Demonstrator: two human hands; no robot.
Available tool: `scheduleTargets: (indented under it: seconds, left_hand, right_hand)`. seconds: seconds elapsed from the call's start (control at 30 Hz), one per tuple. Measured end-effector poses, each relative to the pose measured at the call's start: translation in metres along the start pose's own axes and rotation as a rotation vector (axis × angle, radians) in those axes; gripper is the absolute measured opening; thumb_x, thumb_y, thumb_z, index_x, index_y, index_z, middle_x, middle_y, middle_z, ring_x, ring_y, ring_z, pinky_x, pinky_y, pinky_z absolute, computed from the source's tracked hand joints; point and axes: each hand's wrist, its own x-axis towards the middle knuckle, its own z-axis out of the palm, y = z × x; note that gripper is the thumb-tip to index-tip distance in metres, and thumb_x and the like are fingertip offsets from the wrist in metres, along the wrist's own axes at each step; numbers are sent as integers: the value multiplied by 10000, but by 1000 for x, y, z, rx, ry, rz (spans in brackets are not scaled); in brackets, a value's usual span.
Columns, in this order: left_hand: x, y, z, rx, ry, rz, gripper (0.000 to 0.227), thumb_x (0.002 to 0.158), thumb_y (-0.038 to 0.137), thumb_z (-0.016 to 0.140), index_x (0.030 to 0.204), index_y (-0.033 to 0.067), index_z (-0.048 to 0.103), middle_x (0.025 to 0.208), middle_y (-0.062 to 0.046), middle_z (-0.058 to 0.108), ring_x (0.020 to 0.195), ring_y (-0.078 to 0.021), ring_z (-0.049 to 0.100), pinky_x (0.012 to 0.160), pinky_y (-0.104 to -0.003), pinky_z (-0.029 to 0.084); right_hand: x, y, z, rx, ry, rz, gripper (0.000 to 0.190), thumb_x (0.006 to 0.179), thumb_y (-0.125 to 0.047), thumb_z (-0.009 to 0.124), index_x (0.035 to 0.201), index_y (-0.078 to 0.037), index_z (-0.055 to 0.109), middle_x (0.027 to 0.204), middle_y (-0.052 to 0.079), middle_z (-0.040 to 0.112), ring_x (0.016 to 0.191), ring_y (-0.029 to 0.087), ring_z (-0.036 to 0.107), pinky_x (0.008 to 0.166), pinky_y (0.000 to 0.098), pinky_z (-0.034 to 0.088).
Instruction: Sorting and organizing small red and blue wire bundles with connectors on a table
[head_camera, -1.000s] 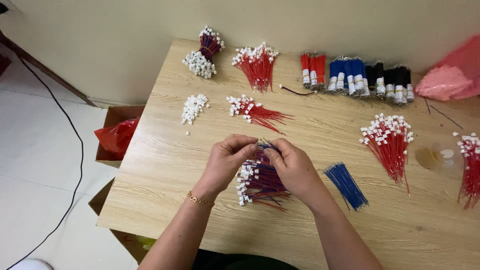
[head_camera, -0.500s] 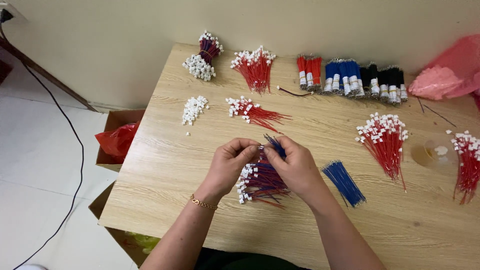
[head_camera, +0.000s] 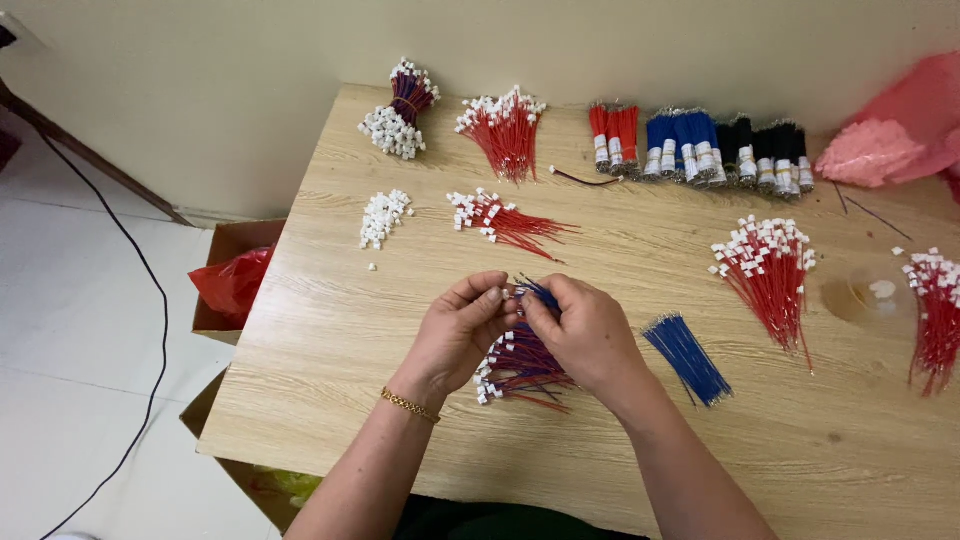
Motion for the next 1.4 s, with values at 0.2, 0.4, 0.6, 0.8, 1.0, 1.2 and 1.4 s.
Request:
scheduleTargets:
  seconds: [0.2,0.4,0.6,0.8,1.0,1.2,1.4]
  left_hand:
    - [0,0,-2,-21,1,-14,205,914,26,603,1115,-4,626,981,-134,663,862,-201,697,774,-299,625]
    - [1,-1,-1,-22,3,-6,210,914,25,606,1121,-11,627,986,-137,672,855,-203,703,768,-305,627]
    - [1,-1,1,42,26,31,191,908,15,615,1096,-2,641,957,-127,662,848,-201,696,767,-300,628]
    - [2,-3,1,22,34,22,187,907,8,611,1090,-15,638,954,-128,660,835,-200,700,752,-292,635]
    - [4,-6,0,31,24,21,200,890,0,632,1088,-30,631,950,-143,652,847,-232,701,767,-326,634]
    - [8,-10,-6,29,47,31,193,896,2,624,1087,-22,635,955,-139,653,852,-223,701,780,-326,632]
    - [10,-9,-3,18,52,8,191,900,-4,613,1089,-7,636,962,-129,664,859,-214,702,773,-303,625]
  right_hand:
    - [4,12,7,-36,22,-5,201,877,-307,643,925,-116,678,760,198,646,817,382,656,678,466,504]
    - [2,4,3,-71,23,12,199,876,-322,636,898,-130,682,712,142,661,774,329,671,688,407,526]
    - [5,8,8,-53,43,13,220,880,-335,636,902,-121,680,722,177,639,778,363,658,662,441,514]
    - [5,7,11,-77,26,34,232,880,-344,626,896,-120,685,713,163,648,776,356,661,673,429,518]
    - [9,10,8,-78,32,66,241,875,-343,614,906,-112,677,724,177,643,789,376,661,676,457,515]
    - [8,8,10,-112,30,81,227,865,-362,616,881,-144,680,685,123,638,735,325,667,664,412,528]
    - [15,15,12,-49,59,52,201,855,-306,646,893,-114,691,723,165,658,768,356,680,657,424,537]
